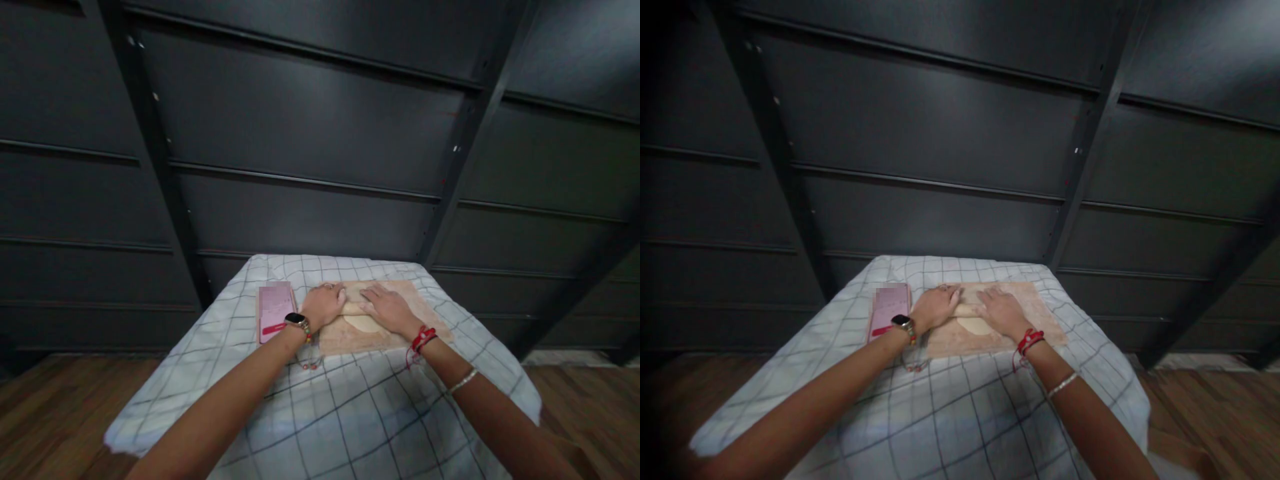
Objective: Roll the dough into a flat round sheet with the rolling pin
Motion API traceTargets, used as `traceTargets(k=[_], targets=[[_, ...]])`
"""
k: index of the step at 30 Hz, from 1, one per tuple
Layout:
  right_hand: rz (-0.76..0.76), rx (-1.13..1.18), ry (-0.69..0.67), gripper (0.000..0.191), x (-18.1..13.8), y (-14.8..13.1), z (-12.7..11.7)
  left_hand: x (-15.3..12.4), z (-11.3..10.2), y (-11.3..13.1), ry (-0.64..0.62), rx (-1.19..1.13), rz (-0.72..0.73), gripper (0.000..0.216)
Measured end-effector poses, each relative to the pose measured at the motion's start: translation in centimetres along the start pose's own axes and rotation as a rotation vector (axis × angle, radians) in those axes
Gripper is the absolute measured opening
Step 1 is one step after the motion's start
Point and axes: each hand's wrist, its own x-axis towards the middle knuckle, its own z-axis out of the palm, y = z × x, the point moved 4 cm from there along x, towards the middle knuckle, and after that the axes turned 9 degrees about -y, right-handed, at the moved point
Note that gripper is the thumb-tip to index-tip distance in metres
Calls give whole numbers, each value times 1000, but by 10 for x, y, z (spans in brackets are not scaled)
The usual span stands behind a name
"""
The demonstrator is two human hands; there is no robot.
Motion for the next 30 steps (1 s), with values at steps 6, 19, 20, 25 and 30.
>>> traceTargets(k=[6, 19, 20, 25, 30], targets=[[12, 20, -24, 43, 35, 17, 4, 29, 0, -12, -72, 4, -44, 43], [52, 81, -101, 48, 18, 1, 5, 33, 4, -11, -223, -110, 89, 42], [63, 75, -101, 49, 11, -5, 4, 26, 3, -9, -218, -106, 93, 42], [21, 67, -68, 51, -17, -22, 0, -8, -3, 4, -161, -41, 91, 47], [-46, 126, -61, 48, -19, -16, 3, -20, -3, 10, -138, 14, 92, 47]])
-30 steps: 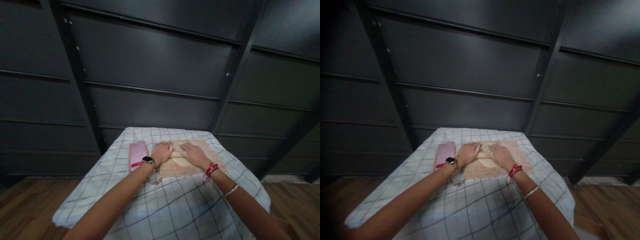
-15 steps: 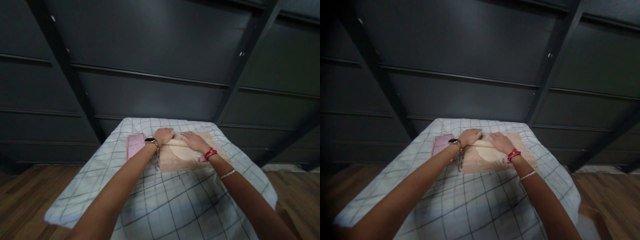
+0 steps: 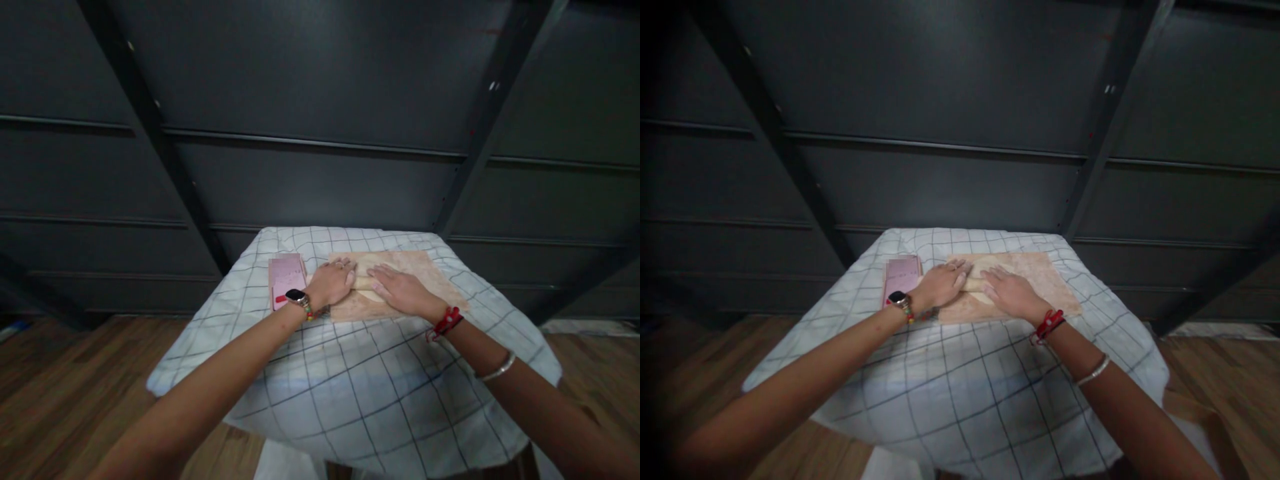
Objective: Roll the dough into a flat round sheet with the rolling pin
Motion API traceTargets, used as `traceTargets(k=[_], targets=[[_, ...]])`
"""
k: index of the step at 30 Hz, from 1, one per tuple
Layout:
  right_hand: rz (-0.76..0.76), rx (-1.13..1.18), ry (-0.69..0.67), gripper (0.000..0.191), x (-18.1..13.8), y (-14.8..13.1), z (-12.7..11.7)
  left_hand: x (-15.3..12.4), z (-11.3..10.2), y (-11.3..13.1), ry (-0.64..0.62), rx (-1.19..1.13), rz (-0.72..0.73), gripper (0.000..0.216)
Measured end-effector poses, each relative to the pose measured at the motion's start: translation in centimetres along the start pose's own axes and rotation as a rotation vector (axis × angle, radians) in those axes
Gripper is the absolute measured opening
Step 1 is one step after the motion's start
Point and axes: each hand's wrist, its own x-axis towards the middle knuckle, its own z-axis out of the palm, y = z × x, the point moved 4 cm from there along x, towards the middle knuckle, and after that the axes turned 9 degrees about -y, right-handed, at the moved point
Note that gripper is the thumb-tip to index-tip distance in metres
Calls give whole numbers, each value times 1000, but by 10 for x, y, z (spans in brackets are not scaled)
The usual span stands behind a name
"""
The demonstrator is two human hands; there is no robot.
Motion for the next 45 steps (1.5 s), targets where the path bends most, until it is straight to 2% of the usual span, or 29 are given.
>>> traceTargets(k=[6, 10, 15, 20, 25, 30, 34, 37, 41, 45], targets=[[-31, -53, 12, 51, 31, 12, -4, 22, 0, -13, 48, -30, -28, 41], [16, -13, -13, 52, 52, 25, -4, 48, 1, -27, 37, -27, -27, 43], [43, 78, -13, 52, 75, 46, 2, 79, 2, -44, 13, -80, 7, 45], [75, 125, 39, 53, 89, 64, 12, 92, -1, -51, 20, -101, -40, 49], [37, 84, 29, 52, 80, 56, 13, 84, -2, -43, -59, -46, -60, 47], [-13, 90, 47, 53, 54, 29, 5, 54, -1, -28, -139, -7, 7, 46], [32, 168, -30, 55, 35, 12, 4, 30, -1, -17, -114, 23, 20, 47], [1, 240, -75, 54, 22, 4, 4, 20, -2, -12, -84, 66, 34, 47], [-46, 294, -87, 53, 12, -1, 5, 18, -3, -11, -51, 58, 24, 48], [-18, 289, -5, 52, 20, 10, 7, 34, -2, -15, -30, 66, 25, 49]])
